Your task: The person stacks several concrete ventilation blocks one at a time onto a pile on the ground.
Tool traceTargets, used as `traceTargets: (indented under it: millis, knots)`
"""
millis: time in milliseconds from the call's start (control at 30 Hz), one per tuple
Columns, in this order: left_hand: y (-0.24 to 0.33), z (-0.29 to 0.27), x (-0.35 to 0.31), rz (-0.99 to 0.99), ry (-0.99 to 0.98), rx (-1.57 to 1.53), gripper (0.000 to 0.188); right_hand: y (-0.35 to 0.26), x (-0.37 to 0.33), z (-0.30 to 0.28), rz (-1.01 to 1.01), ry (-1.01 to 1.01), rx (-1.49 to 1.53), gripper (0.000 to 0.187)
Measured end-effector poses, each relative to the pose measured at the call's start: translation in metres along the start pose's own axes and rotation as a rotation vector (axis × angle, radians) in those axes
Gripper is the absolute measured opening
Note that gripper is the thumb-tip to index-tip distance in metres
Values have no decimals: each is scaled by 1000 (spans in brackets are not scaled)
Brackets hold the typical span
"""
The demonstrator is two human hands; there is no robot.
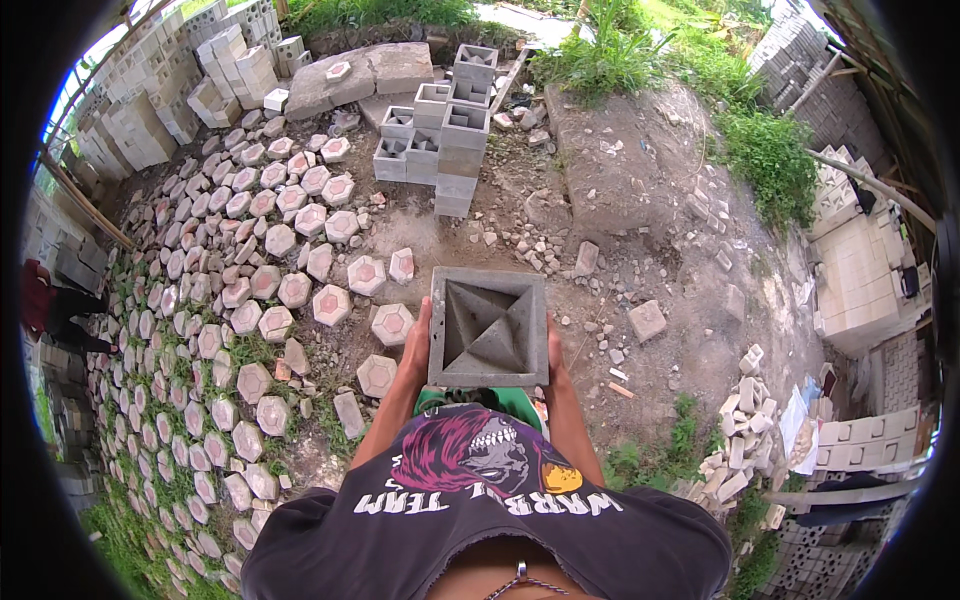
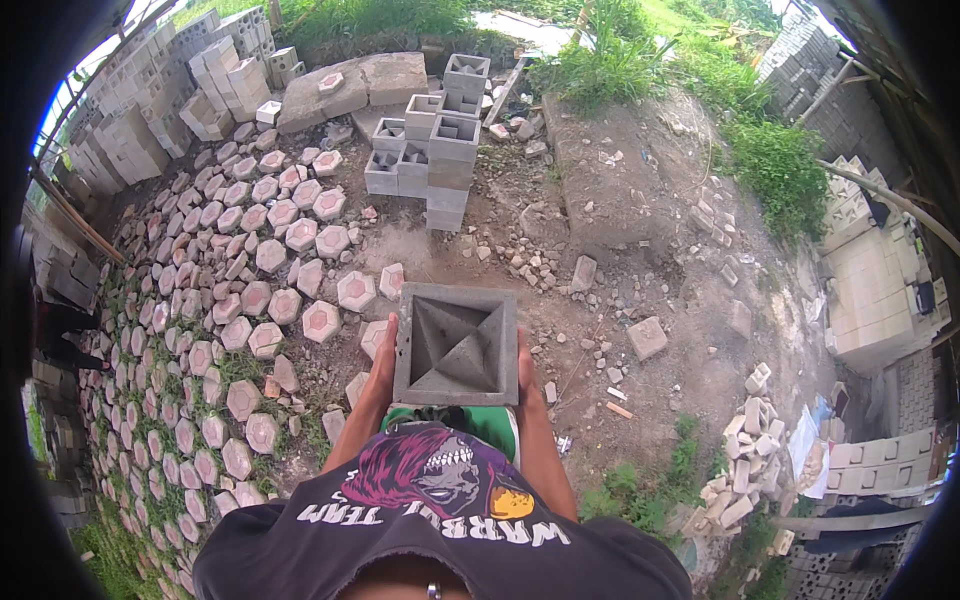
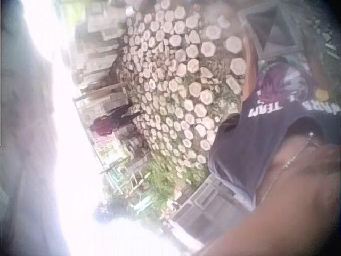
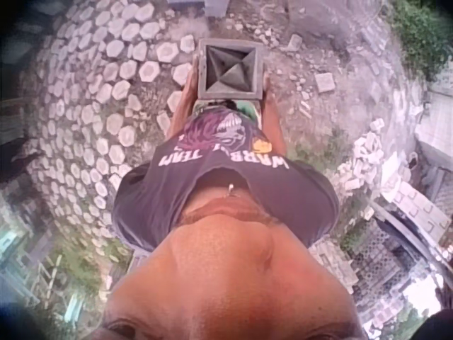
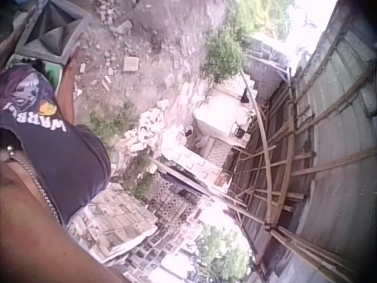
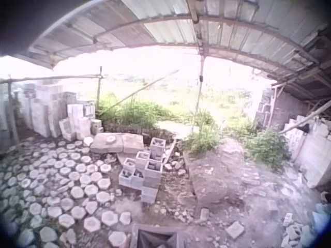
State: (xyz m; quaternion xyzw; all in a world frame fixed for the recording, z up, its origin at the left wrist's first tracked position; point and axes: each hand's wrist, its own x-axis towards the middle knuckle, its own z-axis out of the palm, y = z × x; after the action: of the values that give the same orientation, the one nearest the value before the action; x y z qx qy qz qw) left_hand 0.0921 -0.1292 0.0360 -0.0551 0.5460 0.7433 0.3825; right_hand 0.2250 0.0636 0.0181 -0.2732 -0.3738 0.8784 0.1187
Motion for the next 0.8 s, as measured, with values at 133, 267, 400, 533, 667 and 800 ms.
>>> traceTargets:
  millis: [133,267,400,533,667,800]
  knots:
    - [-5,-10,40,6,-55,-149,72,-3,45,-3,86,-57,21,66]
    - [-6,-15,85,26,1,-144,72,-16,92,-3,106,-139,6,68]
    - [7,4,132,-9,17,-119,73,-44,143,-9,132,-131,-17,67]
    - [29,37,186,62,57,-98,74,-69,212,-22,88,-180,-25,67]
    - [45,60,254,84,56,-113,76,-95,274,-30,93,-166,-21,64]
    - [59,74,294,17,30,-142,77,-118,323,-32,102,-139,-10,63]
